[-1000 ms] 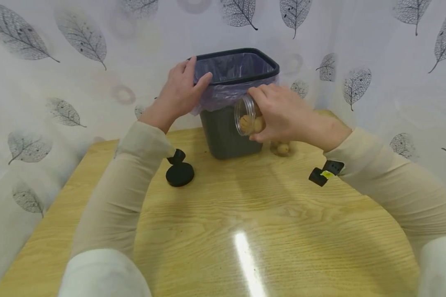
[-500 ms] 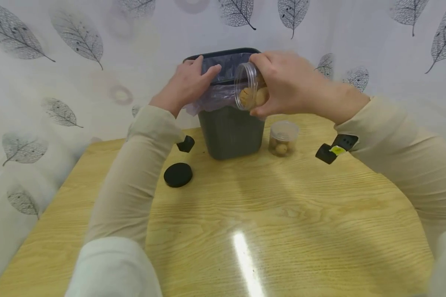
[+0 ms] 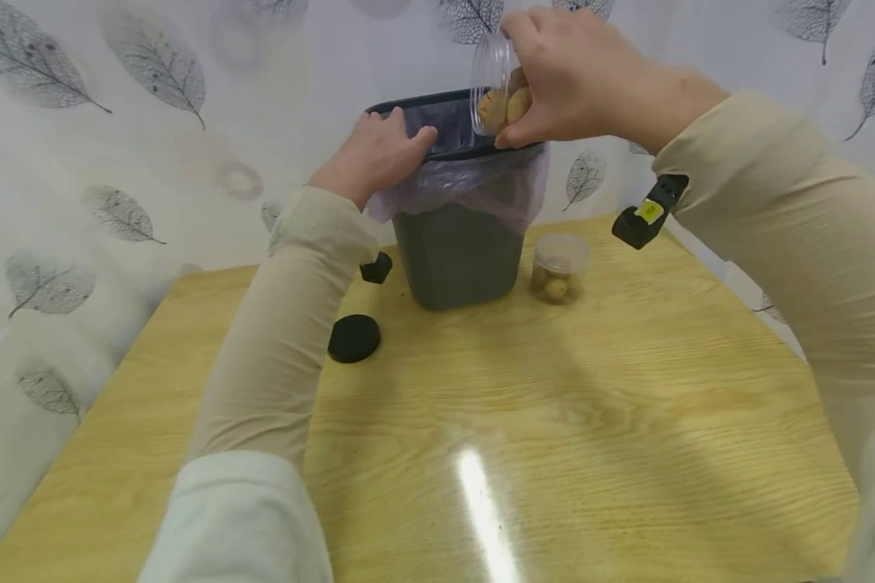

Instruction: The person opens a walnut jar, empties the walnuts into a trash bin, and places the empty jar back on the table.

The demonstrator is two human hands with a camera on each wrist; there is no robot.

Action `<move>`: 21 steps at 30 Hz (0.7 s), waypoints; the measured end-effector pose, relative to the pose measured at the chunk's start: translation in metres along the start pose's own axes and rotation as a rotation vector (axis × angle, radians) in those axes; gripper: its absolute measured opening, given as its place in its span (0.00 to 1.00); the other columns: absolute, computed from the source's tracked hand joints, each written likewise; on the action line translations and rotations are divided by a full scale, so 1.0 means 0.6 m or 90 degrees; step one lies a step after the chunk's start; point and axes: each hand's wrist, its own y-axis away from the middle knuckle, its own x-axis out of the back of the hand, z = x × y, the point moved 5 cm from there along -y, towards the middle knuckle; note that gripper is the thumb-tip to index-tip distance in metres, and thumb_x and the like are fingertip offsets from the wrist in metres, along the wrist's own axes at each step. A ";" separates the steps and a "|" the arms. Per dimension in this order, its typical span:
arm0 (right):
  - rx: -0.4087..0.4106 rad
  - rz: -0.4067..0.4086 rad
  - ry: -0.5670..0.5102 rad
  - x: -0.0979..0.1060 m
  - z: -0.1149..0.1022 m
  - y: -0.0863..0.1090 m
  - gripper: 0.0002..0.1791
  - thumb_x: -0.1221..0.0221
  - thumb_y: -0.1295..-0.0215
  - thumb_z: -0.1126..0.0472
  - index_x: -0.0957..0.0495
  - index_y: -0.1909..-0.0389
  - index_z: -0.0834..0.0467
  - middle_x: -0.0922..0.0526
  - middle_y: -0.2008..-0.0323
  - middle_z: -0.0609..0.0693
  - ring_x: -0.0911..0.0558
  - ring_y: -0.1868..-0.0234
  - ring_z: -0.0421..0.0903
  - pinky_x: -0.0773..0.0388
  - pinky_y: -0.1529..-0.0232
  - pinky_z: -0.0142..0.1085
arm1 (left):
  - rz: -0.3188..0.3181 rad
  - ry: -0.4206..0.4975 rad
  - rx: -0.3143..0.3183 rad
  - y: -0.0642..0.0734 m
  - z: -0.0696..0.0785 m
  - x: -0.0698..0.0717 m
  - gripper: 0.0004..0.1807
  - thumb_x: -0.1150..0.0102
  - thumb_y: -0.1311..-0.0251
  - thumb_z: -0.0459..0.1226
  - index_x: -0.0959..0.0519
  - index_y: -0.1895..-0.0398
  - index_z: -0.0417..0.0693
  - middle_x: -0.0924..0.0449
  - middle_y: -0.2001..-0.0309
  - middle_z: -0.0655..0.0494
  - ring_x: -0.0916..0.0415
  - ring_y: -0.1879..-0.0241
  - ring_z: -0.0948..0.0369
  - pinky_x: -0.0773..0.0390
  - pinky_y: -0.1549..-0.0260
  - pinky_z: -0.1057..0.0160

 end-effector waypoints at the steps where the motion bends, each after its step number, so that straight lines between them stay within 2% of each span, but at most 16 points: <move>1: 0.001 -0.001 0.009 0.000 0.002 -0.006 0.55 0.31 0.45 0.45 0.48 0.29 0.73 0.32 0.40 0.72 0.32 0.41 0.68 0.34 0.35 0.61 | -0.003 -0.002 0.001 -0.001 0.000 0.000 0.46 0.83 0.30 0.62 0.67 0.21 0.39 0.66 0.20 0.42 0.69 0.20 0.46 0.61 0.21 0.51; 5: 0.006 -0.011 0.034 -0.003 0.006 -0.024 0.53 0.33 0.43 0.44 0.47 0.30 0.73 0.33 0.40 0.71 0.35 0.38 0.67 0.40 0.30 0.60 | -0.010 -0.009 -0.002 -0.003 -0.001 -0.001 0.45 0.83 0.30 0.62 0.67 0.21 0.40 0.66 0.20 0.44 0.68 0.20 0.48 0.60 0.21 0.51; 12: 0.017 -0.028 0.065 -0.014 0.011 -0.041 0.53 0.34 0.43 0.46 0.49 0.28 0.72 0.35 0.38 0.72 0.36 0.37 0.68 0.44 0.27 0.59 | 0.012 0.001 -0.042 -0.006 -0.006 -0.004 0.44 0.80 0.29 0.60 0.60 0.21 0.37 0.59 0.20 0.42 0.60 0.21 0.48 0.56 0.22 0.52; 21: 0.032 -0.040 0.125 -0.029 0.018 -0.057 0.49 0.38 0.41 0.49 0.49 0.29 0.73 0.35 0.39 0.74 0.35 0.40 0.68 0.42 0.28 0.59 | 0.020 0.005 -0.023 -0.002 -0.009 -0.002 0.45 0.83 0.29 0.60 0.63 0.21 0.38 0.64 0.20 0.44 0.65 0.20 0.50 0.60 0.21 0.55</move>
